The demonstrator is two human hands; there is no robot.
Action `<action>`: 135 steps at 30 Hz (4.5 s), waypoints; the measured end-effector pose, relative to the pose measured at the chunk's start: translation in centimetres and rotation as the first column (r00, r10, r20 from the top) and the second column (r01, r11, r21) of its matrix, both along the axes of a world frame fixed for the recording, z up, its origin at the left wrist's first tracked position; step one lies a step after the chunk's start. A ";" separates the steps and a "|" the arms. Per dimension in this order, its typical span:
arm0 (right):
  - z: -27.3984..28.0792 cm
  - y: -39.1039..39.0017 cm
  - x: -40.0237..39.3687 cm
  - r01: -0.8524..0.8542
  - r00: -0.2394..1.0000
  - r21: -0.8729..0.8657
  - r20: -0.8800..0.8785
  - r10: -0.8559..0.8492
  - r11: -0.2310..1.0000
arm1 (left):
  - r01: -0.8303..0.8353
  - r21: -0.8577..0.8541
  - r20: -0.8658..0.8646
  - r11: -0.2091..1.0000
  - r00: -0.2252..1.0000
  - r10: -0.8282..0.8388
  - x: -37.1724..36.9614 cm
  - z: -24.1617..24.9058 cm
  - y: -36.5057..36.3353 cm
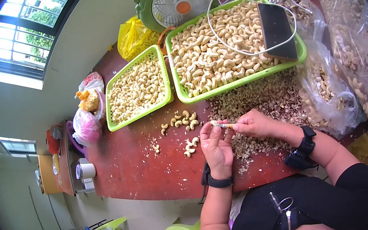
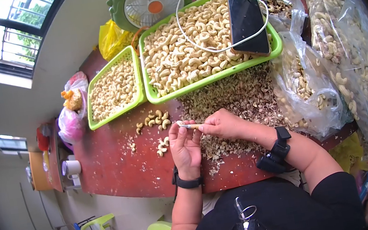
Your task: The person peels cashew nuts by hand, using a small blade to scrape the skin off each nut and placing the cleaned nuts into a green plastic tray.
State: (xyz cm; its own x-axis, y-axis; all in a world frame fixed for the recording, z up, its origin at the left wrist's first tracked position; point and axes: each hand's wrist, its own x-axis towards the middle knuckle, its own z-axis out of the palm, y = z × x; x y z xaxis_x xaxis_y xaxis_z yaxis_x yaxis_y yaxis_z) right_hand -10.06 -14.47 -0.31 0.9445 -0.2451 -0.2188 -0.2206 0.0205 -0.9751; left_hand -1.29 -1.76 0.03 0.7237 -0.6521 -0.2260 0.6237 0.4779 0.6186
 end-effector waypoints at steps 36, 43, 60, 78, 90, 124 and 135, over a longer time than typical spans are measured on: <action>-0.2 -0.2 -0.1 0.002 1.000 0.027 0.024 -0.003 1.000 | -0.040 -0.030 0.082 0.999 0.996 0.042 -0.6 -0.3 0.2; -0.4 -0.1 0.0 -0.022 0.999 0.014 0.026 0.022 1.000 | 0.008 -0.028 -0.030 1.000 1.000 -0.009 -0.2 0.0 0.1; 0.0 -0.3 -0.2 -0.045 0.999 -0.001 0.020 0.045 0.999 | 0.070 -0.078 0.057 0.995 0.996 -0.066 0.2 -0.6 0.5; -0.6 -0.1 -0.1 -0.028 1.000 0.031 0.011 0.028 0.999 | 0.005 -0.026 0.003 1.000 1.000 -0.005 -0.1 -0.4 0.1; -0.8 -0.4 -0.1 -0.070 0.997 -0.029 0.043 0.071 0.997 | 0.044 -0.071 0.058 0.996 0.998 -0.040 -0.2 -0.4 0.6; -0.8 -0.3 0.1 -0.032 0.999 -0.049 0.034 0.033 0.998 | -0.036 0.034 0.008 0.999 0.999 0.036 -0.6 0.0 0.1; -0.4 -0.3 -0.1 -0.030 0.999 -0.010 0.019 0.030 1.000 | -0.028 -0.017 0.054 0.999 0.998 0.029 -0.8 -0.5 0.4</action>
State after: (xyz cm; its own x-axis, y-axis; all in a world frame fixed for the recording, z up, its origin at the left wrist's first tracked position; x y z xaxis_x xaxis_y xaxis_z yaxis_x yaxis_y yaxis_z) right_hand -10.14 -14.78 -0.67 0.9554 -0.2186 -0.1986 -0.2025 0.0048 -0.9793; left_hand -2.06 -1.40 -0.43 0.7528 -0.6343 -0.1758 0.5757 0.5051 0.6430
